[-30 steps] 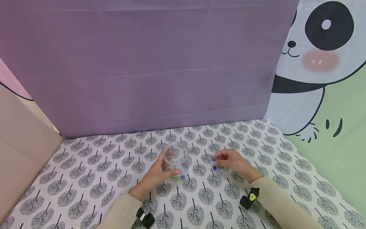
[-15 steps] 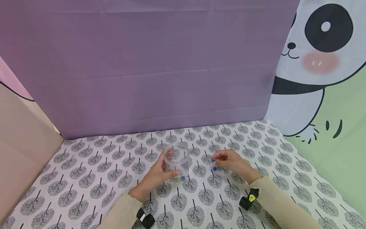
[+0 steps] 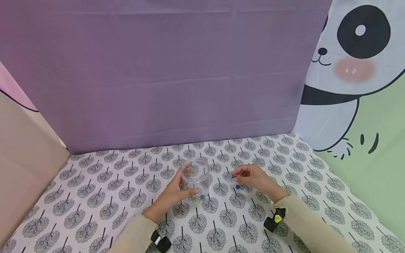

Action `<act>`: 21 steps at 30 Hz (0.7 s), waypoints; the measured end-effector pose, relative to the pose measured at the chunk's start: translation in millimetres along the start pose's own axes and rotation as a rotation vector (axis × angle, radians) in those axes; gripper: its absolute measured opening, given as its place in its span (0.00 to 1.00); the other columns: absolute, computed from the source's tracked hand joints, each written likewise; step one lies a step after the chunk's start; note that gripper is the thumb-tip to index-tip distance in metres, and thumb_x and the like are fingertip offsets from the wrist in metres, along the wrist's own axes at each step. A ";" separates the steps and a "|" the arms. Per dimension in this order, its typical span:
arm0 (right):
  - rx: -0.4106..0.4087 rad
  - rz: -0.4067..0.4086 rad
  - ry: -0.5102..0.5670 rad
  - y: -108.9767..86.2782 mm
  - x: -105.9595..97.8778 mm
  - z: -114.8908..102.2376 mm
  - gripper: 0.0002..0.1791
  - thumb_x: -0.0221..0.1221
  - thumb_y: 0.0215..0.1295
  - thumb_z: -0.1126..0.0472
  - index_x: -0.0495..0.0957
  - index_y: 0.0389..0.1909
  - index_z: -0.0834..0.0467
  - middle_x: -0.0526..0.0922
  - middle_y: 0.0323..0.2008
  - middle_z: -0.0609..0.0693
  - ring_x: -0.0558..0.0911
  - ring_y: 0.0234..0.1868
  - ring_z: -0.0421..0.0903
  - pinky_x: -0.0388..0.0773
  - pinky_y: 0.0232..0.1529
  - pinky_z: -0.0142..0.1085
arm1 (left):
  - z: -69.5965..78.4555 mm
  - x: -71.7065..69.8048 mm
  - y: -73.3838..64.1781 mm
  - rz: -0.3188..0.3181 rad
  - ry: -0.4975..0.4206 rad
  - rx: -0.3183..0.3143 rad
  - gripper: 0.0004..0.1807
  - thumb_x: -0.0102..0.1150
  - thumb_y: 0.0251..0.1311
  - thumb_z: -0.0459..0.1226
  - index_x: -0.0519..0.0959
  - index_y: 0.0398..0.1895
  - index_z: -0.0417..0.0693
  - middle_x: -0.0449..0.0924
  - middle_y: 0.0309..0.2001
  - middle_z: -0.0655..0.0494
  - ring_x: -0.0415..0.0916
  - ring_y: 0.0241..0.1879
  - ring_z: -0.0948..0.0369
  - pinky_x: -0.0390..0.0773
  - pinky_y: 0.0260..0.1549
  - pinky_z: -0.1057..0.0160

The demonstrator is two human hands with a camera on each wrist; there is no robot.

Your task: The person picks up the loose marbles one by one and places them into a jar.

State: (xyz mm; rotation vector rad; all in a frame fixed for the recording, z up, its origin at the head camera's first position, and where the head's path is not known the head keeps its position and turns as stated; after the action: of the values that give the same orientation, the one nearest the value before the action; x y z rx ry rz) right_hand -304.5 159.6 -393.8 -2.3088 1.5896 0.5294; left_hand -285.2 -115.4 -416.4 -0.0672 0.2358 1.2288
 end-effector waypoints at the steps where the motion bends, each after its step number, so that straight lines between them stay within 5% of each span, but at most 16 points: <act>1: 0.003 0.002 -0.001 0.0 0.3 -0.7 0.16 0.63 0.58 0.62 0.79 0.45 0.65 0.79 0.31 0.50 0.76 0.33 0.45 0.76 0.31 0.30 | -0.5 0.1 0.0 0.003 -0.001 -0.005 0.53 0.73 0.45 0.39 0.50 0.73 0.61 0.58 0.69 0.48 0.60 0.65 0.44 0.54 0.64 0.39; 21: -0.026 -0.002 -0.021 0.8 3.7 -15.4 0.15 0.63 0.58 0.61 0.79 0.45 0.64 0.78 0.31 0.49 0.75 0.32 0.44 0.78 0.33 0.33 | -1.0 0.3 -0.8 0.011 -0.002 -0.010 0.51 0.72 0.45 0.39 0.52 0.71 0.64 0.59 0.68 0.50 0.62 0.63 0.45 0.58 0.62 0.38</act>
State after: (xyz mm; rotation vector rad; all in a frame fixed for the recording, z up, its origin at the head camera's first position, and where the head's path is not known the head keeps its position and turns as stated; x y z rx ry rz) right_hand -302.0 149.6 -381.8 -2.3159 1.5794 0.5745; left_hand -284.5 -115.6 -417.5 -0.0735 0.2280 1.2406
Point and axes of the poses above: each hand's wrist, its own y-axis towards the middle knuckle, its own x-axis out of the palm, z = x × y, the point moved 4 cm from there along y, towards the middle knuckle
